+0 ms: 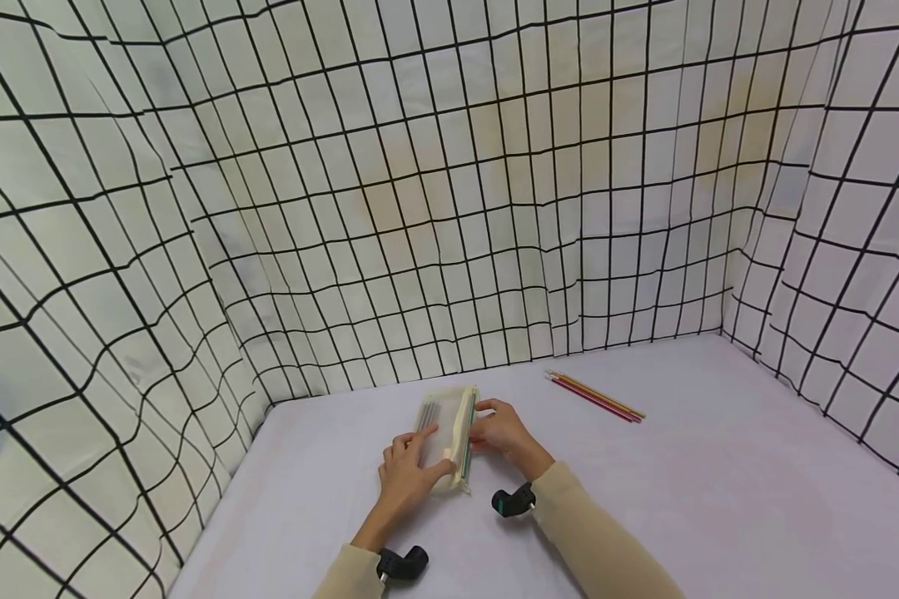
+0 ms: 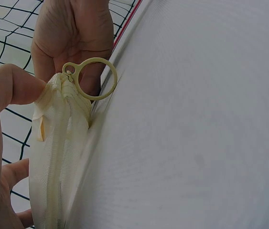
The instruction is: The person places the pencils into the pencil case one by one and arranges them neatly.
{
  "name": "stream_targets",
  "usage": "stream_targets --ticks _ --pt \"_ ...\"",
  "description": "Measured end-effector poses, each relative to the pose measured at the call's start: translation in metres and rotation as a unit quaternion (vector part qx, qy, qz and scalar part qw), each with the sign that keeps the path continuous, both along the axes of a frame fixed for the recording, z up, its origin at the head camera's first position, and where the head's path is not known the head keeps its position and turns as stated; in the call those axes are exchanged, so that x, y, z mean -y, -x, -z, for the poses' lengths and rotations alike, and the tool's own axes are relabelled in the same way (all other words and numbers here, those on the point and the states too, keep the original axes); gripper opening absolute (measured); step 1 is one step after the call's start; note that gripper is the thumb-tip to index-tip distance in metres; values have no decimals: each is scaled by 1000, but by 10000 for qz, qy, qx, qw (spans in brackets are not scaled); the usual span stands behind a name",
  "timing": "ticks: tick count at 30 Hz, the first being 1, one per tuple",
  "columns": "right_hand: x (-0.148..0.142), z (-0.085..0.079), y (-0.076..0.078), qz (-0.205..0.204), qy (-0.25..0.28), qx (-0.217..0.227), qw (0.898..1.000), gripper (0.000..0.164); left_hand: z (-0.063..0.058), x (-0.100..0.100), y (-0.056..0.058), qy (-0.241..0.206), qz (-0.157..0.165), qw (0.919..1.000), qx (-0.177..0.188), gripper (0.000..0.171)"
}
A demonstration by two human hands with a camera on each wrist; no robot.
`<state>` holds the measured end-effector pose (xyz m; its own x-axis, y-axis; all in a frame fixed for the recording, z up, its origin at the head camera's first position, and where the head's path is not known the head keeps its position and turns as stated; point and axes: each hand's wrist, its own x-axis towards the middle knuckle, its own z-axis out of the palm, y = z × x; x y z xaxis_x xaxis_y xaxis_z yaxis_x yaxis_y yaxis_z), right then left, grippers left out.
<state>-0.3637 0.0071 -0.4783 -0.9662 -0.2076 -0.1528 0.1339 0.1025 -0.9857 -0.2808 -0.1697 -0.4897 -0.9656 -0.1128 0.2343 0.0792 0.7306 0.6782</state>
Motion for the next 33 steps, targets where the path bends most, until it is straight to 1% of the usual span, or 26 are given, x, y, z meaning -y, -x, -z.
stream_targets --ticks 4,9,13,19,25,33 --pt "2 1 0 52 -34 -108 9999 58 0 0 0 48 -12 10000 45 79" --pt "5 2 -1 70 -113 -223 9997 59 -1 1 1 -17 -23 10000 12 79" --pt "7 3 -2 132 -91 -210 9997 55 0 0 1 -73 -29 10000 -26 78" --pt "7 1 -3 192 -135 -258 9994 46 0 0 0 -54 -11 10000 52 78" --pt "2 -1 0 235 -89 -247 9994 42 -1 -1 0 8 -11 10000 63 78" --pt "-7 -6 3 231 -141 -198 9994 35 0 -1 0 -21 -24 10000 45 78"
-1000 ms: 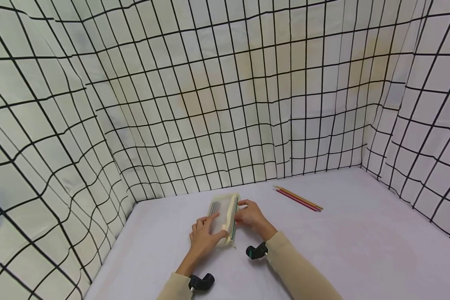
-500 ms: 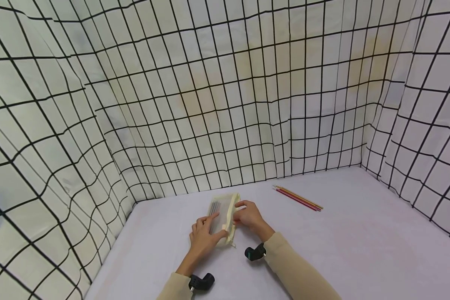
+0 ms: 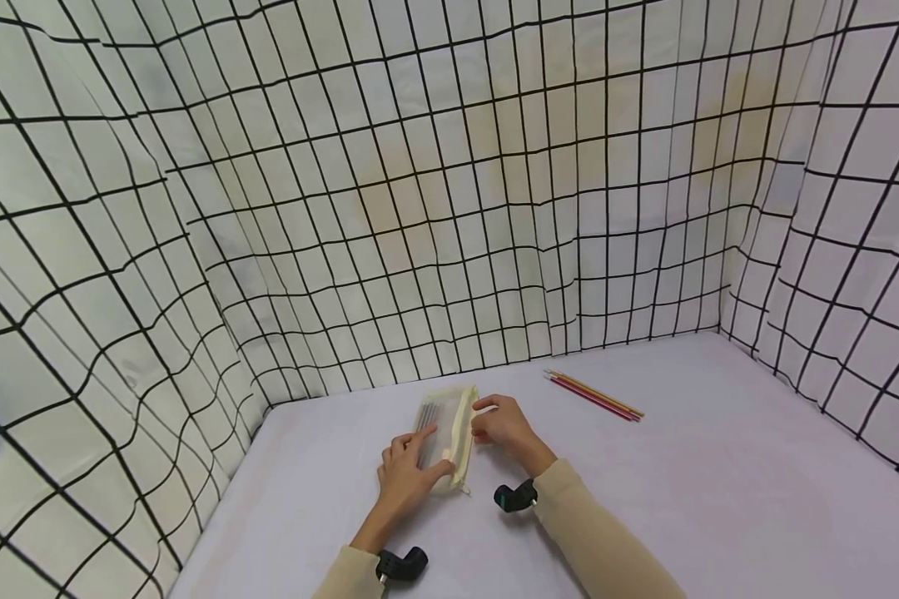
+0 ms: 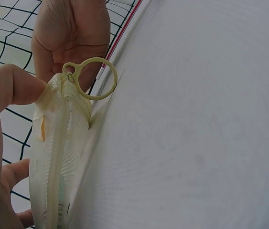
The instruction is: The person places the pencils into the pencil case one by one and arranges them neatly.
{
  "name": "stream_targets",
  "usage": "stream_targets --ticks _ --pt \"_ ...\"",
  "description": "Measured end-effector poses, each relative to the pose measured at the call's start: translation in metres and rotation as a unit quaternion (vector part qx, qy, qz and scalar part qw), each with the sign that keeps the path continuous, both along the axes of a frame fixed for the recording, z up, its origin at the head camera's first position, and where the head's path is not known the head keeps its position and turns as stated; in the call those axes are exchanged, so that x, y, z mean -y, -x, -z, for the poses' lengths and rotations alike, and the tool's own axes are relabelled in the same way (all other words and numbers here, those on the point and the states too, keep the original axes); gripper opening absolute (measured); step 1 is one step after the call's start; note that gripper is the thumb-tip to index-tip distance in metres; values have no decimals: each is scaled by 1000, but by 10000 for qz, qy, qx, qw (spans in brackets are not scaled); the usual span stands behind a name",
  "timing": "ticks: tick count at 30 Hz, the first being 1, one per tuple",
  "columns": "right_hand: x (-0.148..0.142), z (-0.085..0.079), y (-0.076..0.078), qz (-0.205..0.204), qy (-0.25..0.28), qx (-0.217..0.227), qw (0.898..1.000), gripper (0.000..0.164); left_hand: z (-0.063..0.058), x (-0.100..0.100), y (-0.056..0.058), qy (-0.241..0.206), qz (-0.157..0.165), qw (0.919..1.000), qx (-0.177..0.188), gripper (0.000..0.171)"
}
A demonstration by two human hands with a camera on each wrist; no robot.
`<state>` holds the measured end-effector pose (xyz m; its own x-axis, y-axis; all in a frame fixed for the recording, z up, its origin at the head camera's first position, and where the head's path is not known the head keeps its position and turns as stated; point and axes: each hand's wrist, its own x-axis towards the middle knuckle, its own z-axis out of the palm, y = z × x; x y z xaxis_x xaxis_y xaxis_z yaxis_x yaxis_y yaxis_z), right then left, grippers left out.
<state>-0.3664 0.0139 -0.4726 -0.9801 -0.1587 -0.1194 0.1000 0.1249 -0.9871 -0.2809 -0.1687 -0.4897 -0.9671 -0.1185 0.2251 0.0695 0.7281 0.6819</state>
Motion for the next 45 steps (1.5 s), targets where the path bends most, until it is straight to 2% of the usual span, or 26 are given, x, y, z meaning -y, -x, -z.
stream_targets --ticks 9,17,21,27,30,32,37,39,45 --pt "-10 -10 4 -138 -158 -37 9998 35 2 2 1 0 -9 10000 -68 78" --pt "-27 -25 6 -298 -615 -197 9975 38 4 2 3 -80 -25 10000 -26 78" --pt "-40 -29 10 -333 -627 -451 9965 41 4 2 2 -94 -18 9999 -47 78" --pt "-63 -38 13 -215 -859 -1083 9902 34 3 1 3 -94 70 9999 -69 79" --pt "-72 -40 17 -184 -1281 -1377 9820 34 1 1 3 -116 118 9998 -72 80" --pt "-77 -41 20 -211 -1670 -1608 9725 35 1 1 2 -112 131 9998 -84 80" --pt "-93 -41 26 -422 -2620 -2237 9378 35 1 1 2 -90 130 9998 -85 81" --pt "-101 -41 28 -469 -2864 -2384 9268 37 2 2 1 -108 128 9998 -71 81" --pt "-125 -36 37 -658 -3280 -2430 9105 42 1 2 -1 -143 110 9998 -69 81"
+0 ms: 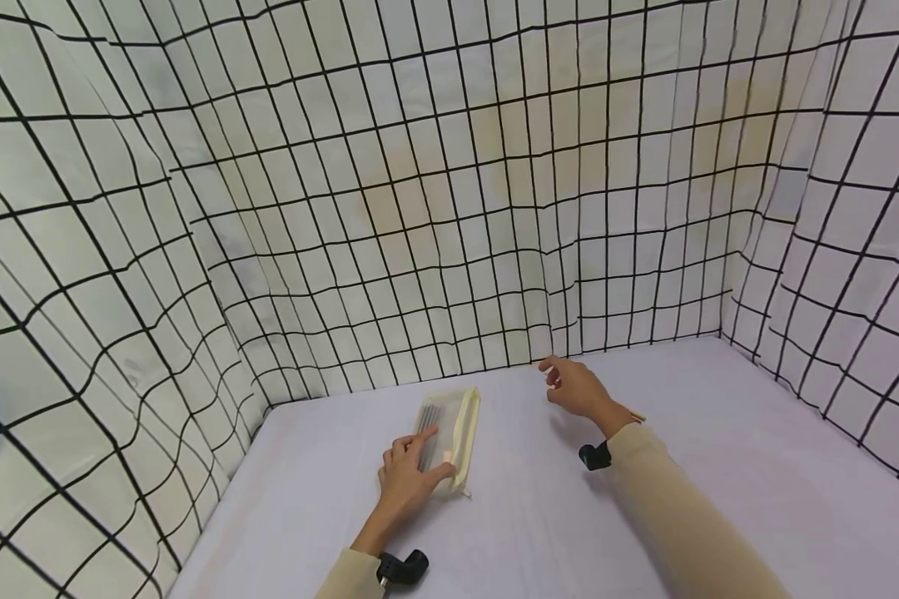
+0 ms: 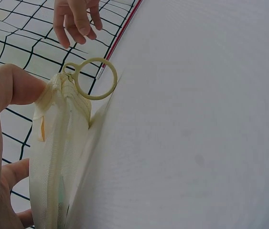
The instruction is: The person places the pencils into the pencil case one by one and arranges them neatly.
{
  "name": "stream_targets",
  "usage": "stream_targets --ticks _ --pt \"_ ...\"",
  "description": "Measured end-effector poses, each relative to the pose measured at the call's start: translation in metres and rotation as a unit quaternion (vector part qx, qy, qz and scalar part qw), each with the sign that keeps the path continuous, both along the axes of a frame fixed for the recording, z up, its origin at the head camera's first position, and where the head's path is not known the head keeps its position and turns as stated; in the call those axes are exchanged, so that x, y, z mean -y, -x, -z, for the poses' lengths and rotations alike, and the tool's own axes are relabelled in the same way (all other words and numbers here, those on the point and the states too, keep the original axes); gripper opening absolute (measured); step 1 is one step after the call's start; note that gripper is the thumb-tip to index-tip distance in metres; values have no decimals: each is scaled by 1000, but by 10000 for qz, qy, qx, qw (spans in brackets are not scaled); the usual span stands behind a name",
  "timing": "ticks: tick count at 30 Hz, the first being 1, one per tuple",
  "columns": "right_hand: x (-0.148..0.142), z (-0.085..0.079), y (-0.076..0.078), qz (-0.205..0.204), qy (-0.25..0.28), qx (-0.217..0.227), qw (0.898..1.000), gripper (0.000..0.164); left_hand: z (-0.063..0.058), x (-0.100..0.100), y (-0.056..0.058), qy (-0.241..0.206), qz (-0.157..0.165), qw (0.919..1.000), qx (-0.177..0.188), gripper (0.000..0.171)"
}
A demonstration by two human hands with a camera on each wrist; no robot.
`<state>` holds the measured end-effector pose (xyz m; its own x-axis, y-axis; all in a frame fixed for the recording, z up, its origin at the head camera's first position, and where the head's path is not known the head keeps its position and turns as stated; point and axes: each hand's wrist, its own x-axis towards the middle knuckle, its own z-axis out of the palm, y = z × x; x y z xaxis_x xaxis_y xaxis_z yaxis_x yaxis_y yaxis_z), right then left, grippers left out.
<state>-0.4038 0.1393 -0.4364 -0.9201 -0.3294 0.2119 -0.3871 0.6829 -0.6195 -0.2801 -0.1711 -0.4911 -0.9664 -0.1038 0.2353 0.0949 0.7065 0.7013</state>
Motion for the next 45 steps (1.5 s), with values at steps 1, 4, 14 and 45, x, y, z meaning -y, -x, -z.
stream_targets --ticks 1,4,14,45 --pt "-4 1 1 -52 -76 -12 10000 43 0 0 0 7 -4 10000 3 81" --pt "-15 4 4 -91 -309 -43 9995 45 -2 -1 -2 16 -22 10000 34 82" --pt "-38 15 12 -106 -836 -81 9964 49 0 -1 -2 -83 -42 9999 -119 80" --pt "-49 26 18 39 -1650 150 9862 46 2 0 1 75 -53 10000 3 81"
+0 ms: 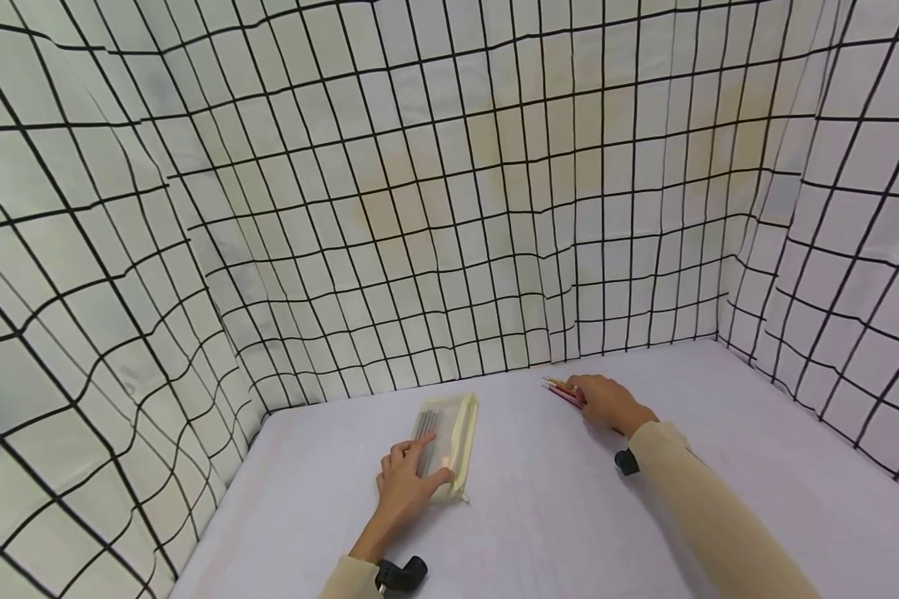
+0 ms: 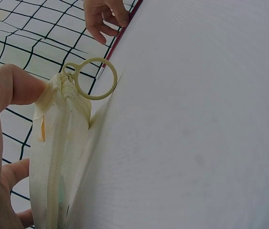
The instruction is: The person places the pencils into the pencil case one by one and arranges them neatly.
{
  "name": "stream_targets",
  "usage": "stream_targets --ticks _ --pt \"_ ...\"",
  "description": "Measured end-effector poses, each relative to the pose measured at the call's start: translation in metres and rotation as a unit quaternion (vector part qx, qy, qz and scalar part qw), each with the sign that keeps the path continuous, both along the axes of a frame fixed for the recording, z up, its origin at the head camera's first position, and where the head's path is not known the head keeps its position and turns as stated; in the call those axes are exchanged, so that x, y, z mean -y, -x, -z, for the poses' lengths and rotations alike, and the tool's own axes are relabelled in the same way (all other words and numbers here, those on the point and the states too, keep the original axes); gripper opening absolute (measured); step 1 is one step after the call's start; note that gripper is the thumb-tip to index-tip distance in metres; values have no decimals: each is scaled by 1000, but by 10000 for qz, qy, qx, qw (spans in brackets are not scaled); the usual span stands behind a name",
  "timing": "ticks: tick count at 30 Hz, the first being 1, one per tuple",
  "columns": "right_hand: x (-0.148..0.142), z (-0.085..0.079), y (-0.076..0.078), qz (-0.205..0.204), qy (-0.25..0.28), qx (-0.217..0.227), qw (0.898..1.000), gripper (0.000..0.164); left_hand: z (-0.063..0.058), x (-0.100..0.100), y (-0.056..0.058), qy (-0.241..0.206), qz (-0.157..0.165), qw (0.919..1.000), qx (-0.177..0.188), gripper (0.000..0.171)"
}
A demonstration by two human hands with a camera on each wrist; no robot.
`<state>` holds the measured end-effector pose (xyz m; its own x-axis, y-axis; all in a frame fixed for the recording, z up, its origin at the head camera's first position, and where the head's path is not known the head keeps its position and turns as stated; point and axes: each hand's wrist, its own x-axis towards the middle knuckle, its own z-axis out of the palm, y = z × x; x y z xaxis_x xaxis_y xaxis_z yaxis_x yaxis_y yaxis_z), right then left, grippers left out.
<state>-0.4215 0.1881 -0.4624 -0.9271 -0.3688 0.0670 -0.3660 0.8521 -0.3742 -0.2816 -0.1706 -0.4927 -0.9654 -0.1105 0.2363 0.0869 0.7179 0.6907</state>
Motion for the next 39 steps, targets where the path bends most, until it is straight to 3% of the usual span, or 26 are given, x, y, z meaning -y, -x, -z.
stream_targets --ticks 8,22,39 --pt "3 -5 -7 -67 -104 24 9999 46 0 -1 0 -91 26 10000 -21 82" --pt "1 -3 -3 -279 -190 -66 9994 46 4 -1 2 -97 46 9999 38 80" --pt "8 -10 -3 -382 282 254 9986 49 3 1 0 -88 37 9999 90 81"
